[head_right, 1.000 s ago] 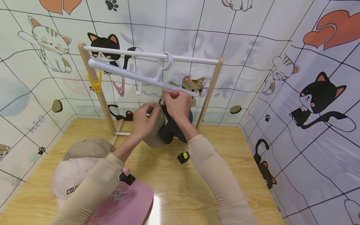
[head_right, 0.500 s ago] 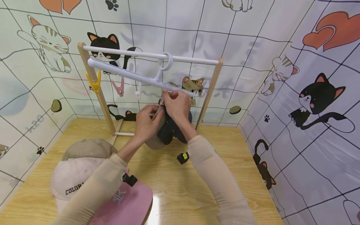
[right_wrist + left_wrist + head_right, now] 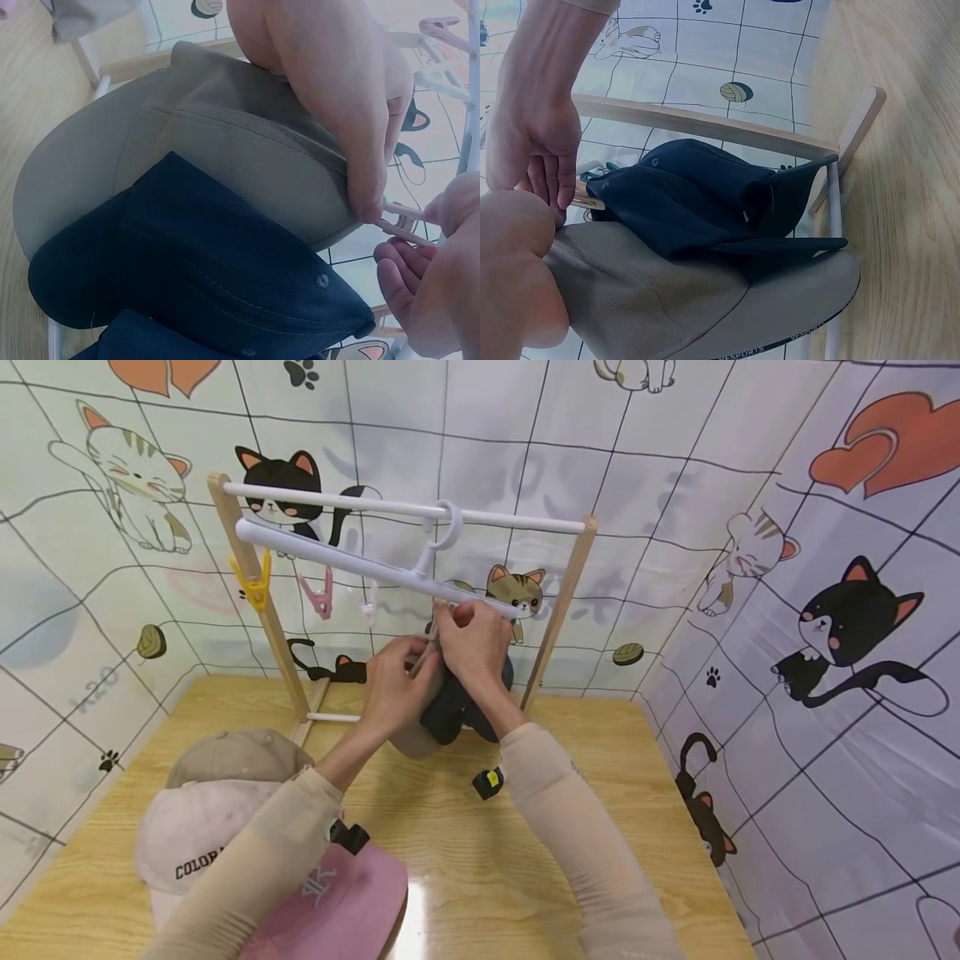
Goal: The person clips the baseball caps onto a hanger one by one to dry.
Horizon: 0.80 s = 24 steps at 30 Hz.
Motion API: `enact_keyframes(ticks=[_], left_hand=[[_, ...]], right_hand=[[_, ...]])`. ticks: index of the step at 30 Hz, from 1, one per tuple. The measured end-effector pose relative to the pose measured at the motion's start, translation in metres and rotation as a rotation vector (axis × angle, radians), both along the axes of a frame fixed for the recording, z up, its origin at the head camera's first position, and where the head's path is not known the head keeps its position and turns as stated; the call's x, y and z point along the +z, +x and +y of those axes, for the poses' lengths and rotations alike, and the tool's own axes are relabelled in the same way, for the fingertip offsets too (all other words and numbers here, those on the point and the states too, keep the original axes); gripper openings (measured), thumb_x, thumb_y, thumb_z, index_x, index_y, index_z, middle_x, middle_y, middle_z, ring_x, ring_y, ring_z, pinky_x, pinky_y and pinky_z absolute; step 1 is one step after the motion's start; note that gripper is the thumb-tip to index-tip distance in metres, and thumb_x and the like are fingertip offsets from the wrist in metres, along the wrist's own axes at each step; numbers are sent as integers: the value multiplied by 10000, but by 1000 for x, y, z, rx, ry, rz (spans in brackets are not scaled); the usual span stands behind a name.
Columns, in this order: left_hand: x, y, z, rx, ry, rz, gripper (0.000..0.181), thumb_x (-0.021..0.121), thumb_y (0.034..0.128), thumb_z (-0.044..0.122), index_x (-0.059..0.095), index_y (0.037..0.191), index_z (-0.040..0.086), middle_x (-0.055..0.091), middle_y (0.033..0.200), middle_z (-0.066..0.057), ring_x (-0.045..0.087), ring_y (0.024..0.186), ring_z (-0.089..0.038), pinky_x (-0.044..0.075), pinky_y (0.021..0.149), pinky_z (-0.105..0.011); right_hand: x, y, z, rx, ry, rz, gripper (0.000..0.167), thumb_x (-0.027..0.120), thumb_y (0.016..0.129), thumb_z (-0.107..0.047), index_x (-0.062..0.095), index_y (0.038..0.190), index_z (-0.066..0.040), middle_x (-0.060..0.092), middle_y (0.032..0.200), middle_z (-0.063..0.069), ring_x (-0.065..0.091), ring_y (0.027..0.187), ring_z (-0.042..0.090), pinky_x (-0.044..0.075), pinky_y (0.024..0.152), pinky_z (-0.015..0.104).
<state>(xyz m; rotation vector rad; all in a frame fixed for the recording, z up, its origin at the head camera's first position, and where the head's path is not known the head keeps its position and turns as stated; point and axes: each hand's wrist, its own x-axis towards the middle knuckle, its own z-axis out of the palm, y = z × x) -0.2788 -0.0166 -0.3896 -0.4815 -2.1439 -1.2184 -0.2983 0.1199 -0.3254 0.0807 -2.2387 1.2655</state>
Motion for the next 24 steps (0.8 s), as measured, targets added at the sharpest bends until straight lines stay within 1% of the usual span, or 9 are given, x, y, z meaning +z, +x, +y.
enact_keyframes(ticks=[5, 14, 20, 24], left_hand=[[1, -1, 2, 4, -10, 9, 176, 764, 1072, 166, 786, 1066, -8, 820, 1240, -179, 790, 1062, -356, 628, 909, -526], [2, -2, 5, 10, -25, 23, 170, 767, 1056, 160, 784, 1056, -9, 827, 1234, -162, 803, 1059, -339, 636, 892, -515], [4, -1, 7, 7, -33, 21, 162, 762, 1059, 145, 780, 1059, -16, 822, 1228, -193, 801, 1030, -363, 635, 857, -522], [5, 0, 8, 18, -53, 15, 153, 763, 1056, 136, 777, 1050, -16, 815, 1245, -192, 794, 1019, -363, 630, 846, -514]], right_hand=[[-1, 0, -1, 2, 1, 19, 354, 785, 1055, -399, 810, 991, -52, 846, 926, 135, 780, 856, 299, 550, 742, 365], [-1, 1, -1, 11, 15, 45, 328, 775, 1064, -368, 807, 1005, -46, 848, 928, 142, 782, 850, 304, 543, 740, 363], [0, 1, 0, 12, 34, 75, 326, 784, 1060, -361, 815, 979, -46, 852, 912, 136, 784, 852, 306, 548, 752, 387], [0, 1, 0, 22, 50, 95, 312, 785, 1062, -344, 816, 959, -52, 849, 894, 129, 783, 834, 306, 570, 767, 421]])
